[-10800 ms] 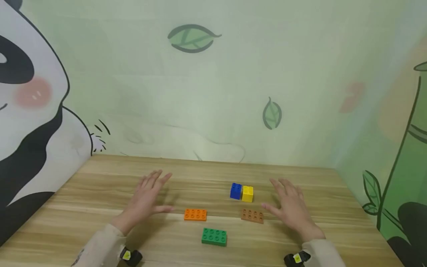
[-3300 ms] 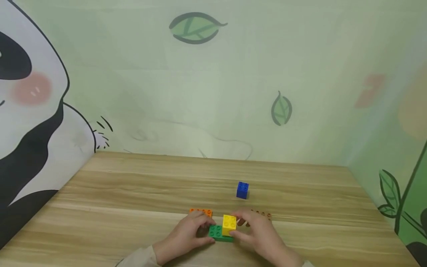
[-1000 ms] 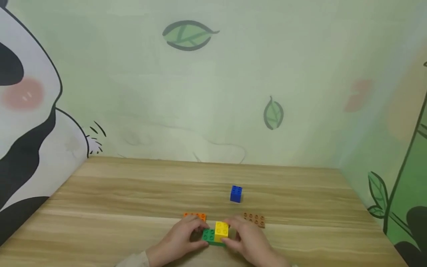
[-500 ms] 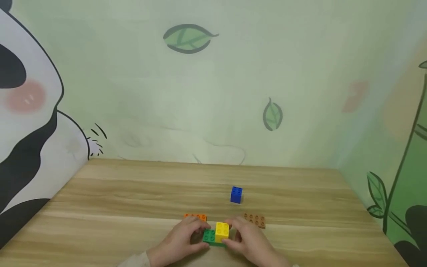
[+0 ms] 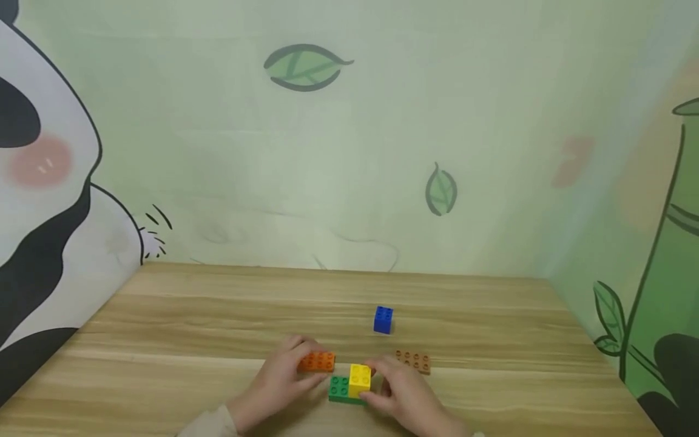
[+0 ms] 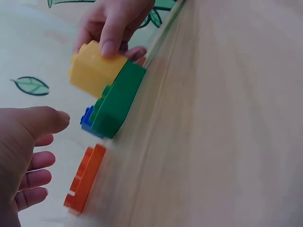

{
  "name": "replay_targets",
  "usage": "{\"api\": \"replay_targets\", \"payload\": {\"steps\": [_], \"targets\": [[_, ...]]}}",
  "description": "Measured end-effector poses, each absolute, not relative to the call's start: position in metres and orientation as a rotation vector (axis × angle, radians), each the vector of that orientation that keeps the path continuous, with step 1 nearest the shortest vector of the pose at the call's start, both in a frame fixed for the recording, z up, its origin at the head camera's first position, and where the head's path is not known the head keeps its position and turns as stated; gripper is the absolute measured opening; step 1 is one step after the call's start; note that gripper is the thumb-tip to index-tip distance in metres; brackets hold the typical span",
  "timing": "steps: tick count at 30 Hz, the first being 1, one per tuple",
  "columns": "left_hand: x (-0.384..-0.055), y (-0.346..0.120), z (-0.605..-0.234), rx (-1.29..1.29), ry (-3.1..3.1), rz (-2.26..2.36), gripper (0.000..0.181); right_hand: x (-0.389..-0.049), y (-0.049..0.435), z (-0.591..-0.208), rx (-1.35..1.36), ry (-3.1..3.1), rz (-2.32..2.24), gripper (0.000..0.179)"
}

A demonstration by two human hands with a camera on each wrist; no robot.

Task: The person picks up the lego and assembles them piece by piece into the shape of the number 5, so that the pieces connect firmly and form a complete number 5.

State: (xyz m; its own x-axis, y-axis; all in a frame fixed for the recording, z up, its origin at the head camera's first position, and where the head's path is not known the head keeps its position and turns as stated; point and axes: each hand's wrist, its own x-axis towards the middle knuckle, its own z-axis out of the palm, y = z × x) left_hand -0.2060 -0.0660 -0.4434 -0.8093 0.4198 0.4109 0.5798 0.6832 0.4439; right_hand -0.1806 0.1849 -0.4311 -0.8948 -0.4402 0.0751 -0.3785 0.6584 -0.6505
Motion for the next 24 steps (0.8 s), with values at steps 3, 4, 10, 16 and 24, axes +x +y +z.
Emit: {"api": "replay_targets", "payload": {"steps": [3,4,10,16,24], "targets": [[-0.210,-0.070,-0.444,-0.761,-2.585,-0.818,0.031,-0.181,0.184,-0.431,-0.686,2.775,-1.055,0.043],[-0.211,-0.071,-0.444,-0.751,-2.585,-0.819,0.031,-0.181,0.184,-0.431,-0.688,2.774,-1.054,0.044],[-0.216,-0.076,-0.445,-0.699,-2.627,-0.820,0.035,-0.181,0.184,-0.431,-0.698,2.769,-1.047,0.044],[-0.219,-0.080,-0.444,-0.684,-2.660,-0.826,0.037,-0.181,0.184,-0.431,-0.686,2.776,-1.039,0.043],[-0.221,-0.082,-0.450,-0.677,-2.659,-0.798,0.042,-0.180,0.183,-0.431,-0.683,2.788,-1.021,0.045]]}}
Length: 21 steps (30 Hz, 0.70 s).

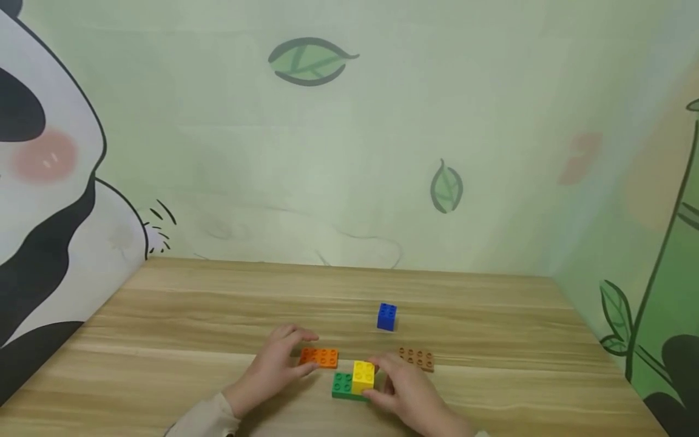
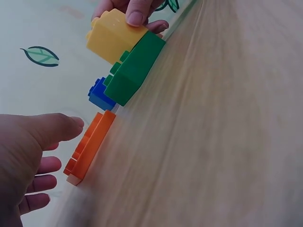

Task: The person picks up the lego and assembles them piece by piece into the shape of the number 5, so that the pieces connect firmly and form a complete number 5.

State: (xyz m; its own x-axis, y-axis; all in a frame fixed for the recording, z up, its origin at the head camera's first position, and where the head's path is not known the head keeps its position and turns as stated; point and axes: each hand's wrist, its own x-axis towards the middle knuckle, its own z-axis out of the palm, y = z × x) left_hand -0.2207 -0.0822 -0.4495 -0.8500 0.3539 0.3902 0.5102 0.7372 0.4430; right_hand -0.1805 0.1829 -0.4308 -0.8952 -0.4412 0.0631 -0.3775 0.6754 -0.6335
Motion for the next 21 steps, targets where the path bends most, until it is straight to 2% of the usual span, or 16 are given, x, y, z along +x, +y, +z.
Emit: {"api": "replay_targets", "payload": {"steps": [12,21], "targets": [[-0.2241,-0.0817,-0.4590,-0.705,-2.659,-0.827,0.041,-0.1791,0.1821,-0.4284,-0.618,2.799,-1.005,0.052],[-0.2259,-0.0773,-0.4588,-0.679,-2.704,-0.884,0.038,-0.1789,0.1816,-0.4326,-0.659,2.838,-1.039,0.045]]}}
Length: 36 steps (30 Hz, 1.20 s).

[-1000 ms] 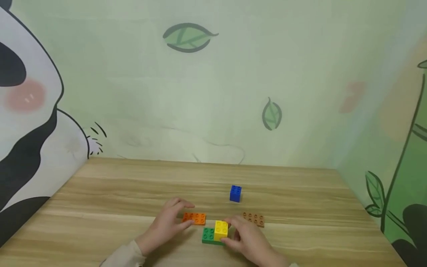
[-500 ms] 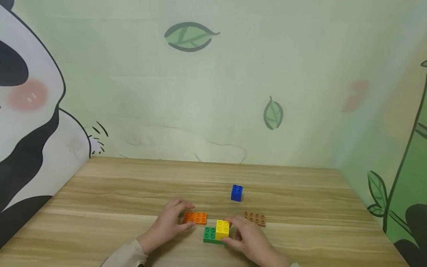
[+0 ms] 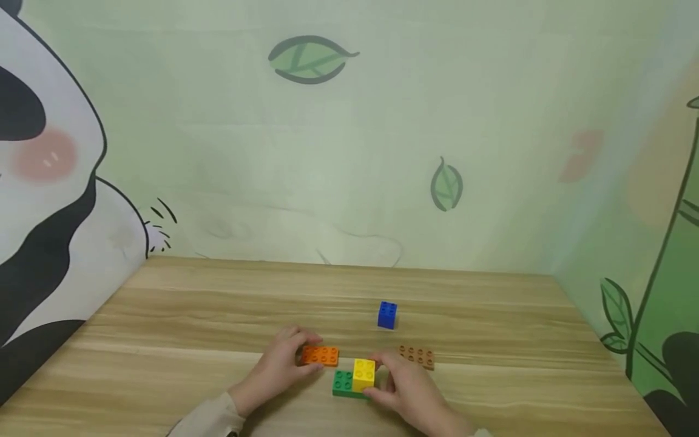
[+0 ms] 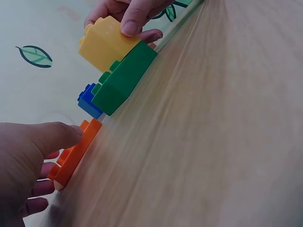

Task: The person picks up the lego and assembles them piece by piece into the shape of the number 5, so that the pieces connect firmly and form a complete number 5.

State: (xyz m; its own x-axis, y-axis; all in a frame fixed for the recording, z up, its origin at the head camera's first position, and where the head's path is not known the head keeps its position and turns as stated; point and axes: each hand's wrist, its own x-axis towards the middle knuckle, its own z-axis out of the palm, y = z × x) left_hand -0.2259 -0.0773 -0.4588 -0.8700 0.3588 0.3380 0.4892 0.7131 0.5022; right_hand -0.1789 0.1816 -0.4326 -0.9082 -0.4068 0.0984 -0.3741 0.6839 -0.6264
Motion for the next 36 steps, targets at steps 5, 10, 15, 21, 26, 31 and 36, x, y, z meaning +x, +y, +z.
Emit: {"api": "replay_targets", "payload": {"steps": [5,10,15,21,26,31,36], "targets": [[-0.2280,-0.0755,-0.4598,-0.685,-2.712,-0.882,0.036,-0.1795,0.1819,-0.4321,-0.674,2.834,-1.062,0.044],[-0.2305,-0.0744,-0.4621,-0.702,-2.714,-0.837,0.033,-0.1799,0.1825,-0.4311,-0.667,2.815,-1.077,0.044],[-0.2308,-0.0745,-0.4625,-0.716,-2.721,-0.802,0.030,-0.1801,0.1835,-0.4309,-0.651,2.796,-1.071,0.044],[-0.2298,-0.0747,-0.4616,-0.692,-2.760,-0.806,0.029,-0.1797,0.1844,-0.4305,-0.641,2.792,-1.061,0.043],[-0.2284,-0.0750,-0.4609,-0.659,-2.780,-0.833,0.030,-0.1803,0.1847,-0.4314,-0.642,2.781,-1.062,0.043],[-0.2275,-0.0747,-0.4592,-0.630,-2.784,-0.871,0.030,-0.1808,0.1845,-0.4324,-0.646,2.779,-1.060,0.044],[-0.2260,-0.0746,-0.4553,-0.622,-2.779,-0.885,0.030,-0.1818,0.1826,-0.4313,-0.636,2.768,-1.055,0.048]]}}
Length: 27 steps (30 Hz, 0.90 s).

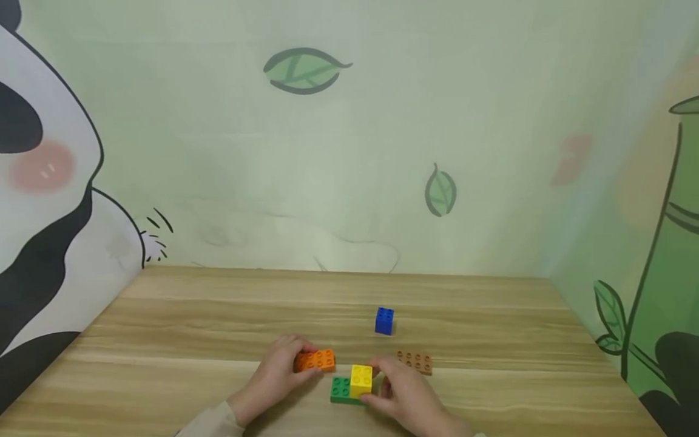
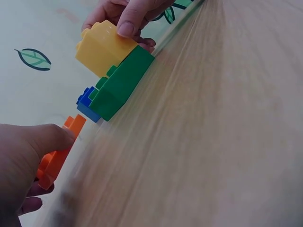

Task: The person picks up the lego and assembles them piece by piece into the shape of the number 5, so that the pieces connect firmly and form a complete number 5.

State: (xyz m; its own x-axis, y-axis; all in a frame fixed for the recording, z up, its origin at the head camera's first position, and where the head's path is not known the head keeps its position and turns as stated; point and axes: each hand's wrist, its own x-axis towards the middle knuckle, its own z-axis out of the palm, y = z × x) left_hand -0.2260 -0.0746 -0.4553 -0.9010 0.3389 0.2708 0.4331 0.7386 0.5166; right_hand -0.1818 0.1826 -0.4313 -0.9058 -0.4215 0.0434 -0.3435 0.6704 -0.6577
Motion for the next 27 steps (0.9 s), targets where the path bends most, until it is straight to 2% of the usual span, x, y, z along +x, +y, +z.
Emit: {"api": "replay_targets", "payload": {"steps": [11,27], "targets": [[-0.220,-0.070,-0.446,-0.673,-2.710,-0.855,0.031,-0.182,0.184,-0.434,-0.630,2.751,-1.141,0.043],[-0.204,-0.052,-0.413,-0.758,-2.751,-0.959,0.033,-0.184,0.186,-0.434,-0.650,2.750,-1.221,0.035]]}}
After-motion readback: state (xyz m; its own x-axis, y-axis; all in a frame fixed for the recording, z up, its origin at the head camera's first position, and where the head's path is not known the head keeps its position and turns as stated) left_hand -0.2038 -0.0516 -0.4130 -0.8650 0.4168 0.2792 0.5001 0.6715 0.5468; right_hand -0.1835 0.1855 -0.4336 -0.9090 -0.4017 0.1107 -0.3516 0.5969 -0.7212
